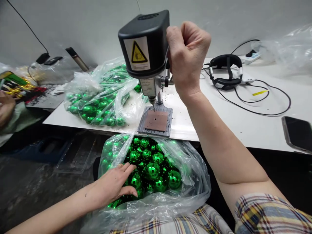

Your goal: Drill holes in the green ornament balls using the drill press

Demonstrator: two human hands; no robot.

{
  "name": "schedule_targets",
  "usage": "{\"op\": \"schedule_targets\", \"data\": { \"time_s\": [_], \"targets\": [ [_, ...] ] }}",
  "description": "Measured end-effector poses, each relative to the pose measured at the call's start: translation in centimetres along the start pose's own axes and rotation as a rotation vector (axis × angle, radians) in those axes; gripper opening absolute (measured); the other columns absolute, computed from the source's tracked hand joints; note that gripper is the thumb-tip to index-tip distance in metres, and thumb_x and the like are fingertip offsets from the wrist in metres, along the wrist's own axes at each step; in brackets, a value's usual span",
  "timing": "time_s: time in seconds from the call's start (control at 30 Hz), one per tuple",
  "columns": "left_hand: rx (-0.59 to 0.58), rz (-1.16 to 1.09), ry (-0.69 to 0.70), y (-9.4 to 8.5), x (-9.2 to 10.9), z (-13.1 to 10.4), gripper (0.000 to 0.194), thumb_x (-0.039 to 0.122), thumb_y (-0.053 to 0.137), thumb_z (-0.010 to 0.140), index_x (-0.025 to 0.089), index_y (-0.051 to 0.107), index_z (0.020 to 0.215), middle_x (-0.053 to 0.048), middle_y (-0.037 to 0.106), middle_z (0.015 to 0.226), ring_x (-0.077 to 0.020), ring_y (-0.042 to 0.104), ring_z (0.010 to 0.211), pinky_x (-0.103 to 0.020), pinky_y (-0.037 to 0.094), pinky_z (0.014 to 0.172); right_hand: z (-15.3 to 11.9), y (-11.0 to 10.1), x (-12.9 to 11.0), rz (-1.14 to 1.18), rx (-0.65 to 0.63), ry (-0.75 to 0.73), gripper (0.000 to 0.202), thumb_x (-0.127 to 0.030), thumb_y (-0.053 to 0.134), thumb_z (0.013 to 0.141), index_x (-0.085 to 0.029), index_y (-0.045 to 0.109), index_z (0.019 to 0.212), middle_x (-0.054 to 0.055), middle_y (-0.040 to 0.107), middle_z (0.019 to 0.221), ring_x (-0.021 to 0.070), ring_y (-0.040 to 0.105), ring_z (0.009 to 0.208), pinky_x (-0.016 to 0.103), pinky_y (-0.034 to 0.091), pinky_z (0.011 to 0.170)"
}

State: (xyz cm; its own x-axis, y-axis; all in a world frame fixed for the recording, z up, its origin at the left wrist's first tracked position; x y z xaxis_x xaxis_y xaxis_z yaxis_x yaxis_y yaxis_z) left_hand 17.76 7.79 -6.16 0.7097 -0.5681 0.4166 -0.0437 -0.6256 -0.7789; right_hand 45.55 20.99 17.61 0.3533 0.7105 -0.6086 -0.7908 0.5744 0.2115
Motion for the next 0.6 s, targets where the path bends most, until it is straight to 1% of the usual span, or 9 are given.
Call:
{"op": "schedule_targets", "data": {
  "time_s": [0.07,0.1,0.17,0.27,0.33,0.4,0.47,0.53,0.6],
  "targets": [
    [0.078,-0.030,0.026,-1.9,-0.7,0.5,0.048,0.063,0.061,0.084,0.020,0.064,0.104,-0.009,0.071,0.095,-0.0278,0.066,0.087,-0.032,0.047,0.072,-0.1,-0.2,0.1,0.051,0.014,-0.018,0.054,0.005,0.057,0.084,-0.027,0.031,0.049,-0.006,0.030,0.046,0.0094,0.030,0.042,0.029,0.022,0.039],
    [0.137,-0.061,0.044,-3.4,-1.2,1.1,0.042,0.060,0.056,0.089,0.020,0.065,0.099,-0.008,0.071,0.091,-0.0251,0.066,0.083,-0.031,0.047,0.071,-0.2,-0.2,0.1,0.065,0.018,-0.021,0.053,0.005,0.057,0.083,-0.027,0.031,0.049,-0.007,0.029,0.045,0.0087,0.029,0.041,0.029,0.021,0.039],
    [0.316,-0.129,0.070,-7.4,-3.1,3.0,0.035,0.052,0.049,0.095,0.022,0.065,0.087,-0.004,0.069,0.079,-0.0200,0.063,0.072,-0.029,0.045,0.067,-0.4,-0.2,0.2,0.080,0.023,-0.024,0.051,0.005,0.058,0.081,-0.025,0.030,0.049,-0.007,0.029,0.044,0.0072,0.027,0.039,0.028,0.018,0.038],
    [0.653,-0.155,0.068,-14.3,-7.5,7.5,0.029,0.039,0.048,0.096,0.021,0.065,0.080,-0.003,0.065,0.069,-0.0180,0.058,0.064,-0.030,0.044,0.067,-0.7,-0.2,0.2,0.079,0.031,-0.020,0.048,0.003,0.058,0.080,-0.023,0.031,0.049,-0.008,0.029,0.043,0.0060,0.028,0.038,0.026,0.018,0.036],
    [0.724,-0.119,0.047,-17.1,-10.2,12.1,0.018,0.026,0.051,0.091,0.020,0.068,0.092,-0.007,0.070,0.083,-0.0208,0.063,0.076,-0.033,0.047,0.077,-0.9,-0.3,0.3,0.084,0.036,0.000,0.046,-0.001,0.058,0.080,-0.023,0.033,0.049,-0.007,0.031,0.042,0.0061,0.030,0.036,0.026,0.018,0.035],
    [0.657,-0.084,-0.051,-18.2,-13.0,17.2,0.021,0.015,0.054,0.085,0.018,0.069,0.099,-0.012,0.071,0.097,-0.0240,0.065,0.093,-0.036,0.047,0.089,-1.0,-0.3,0.2,0.096,0.032,0.015,0.044,-0.004,0.059,0.079,-0.023,0.034,0.049,-0.007,0.033,0.041,0.0066,0.030,0.034,0.026,0.018,0.033],
    [0.635,-0.073,-0.141,-18.8,-15.1,20.9,0.018,0.012,0.060,0.080,0.014,0.070,0.095,-0.015,0.070,0.097,-0.0278,0.064,0.100,-0.041,0.045,0.095,-1.1,-0.3,0.0,0.095,0.026,0.023,0.043,-0.007,0.061,0.078,-0.023,0.035,0.048,-0.007,0.034,0.040,0.0069,0.031,0.034,0.026,0.017,0.033],
    [0.649,-0.069,-0.216,-19.1,-16.4,23.1,0.017,0.014,0.064,0.078,0.011,0.069,0.094,-0.018,0.069,0.096,-0.0326,0.063,0.105,-0.048,0.043,0.099,-1.2,-0.2,-0.1,0.082,0.016,0.040,0.042,-0.010,0.063,0.077,-0.022,0.036,0.047,-0.006,0.036,0.039,0.0069,0.032,0.034,0.027,0.018,0.033],
    [0.673,-0.059,-0.278,-19.2,-17.3,24.4,0.024,0.015,0.064,0.080,0.006,0.068,0.102,-0.024,0.067,0.104,-0.0395,0.060,0.112,-0.058,0.039,0.100,-1.3,-0.2,-0.1,0.077,0.009,0.058,0.042,-0.011,0.064,0.077,-0.022,0.037,0.046,-0.006,0.037,0.039,0.0069,0.031,0.034,0.027,0.018,0.033]
  ]
}}
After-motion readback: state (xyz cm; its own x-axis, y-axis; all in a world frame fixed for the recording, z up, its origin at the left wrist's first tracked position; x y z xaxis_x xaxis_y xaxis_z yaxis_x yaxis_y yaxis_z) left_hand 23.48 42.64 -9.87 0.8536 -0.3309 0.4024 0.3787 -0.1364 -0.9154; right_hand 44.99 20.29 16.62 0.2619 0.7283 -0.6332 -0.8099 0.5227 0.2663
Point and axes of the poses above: each hand's wrist, its own z-axis towards the middle knuckle, its own y-axis out of the palm, x = y × z, the point moved 10 cm from there along z, towards the middle knuckle
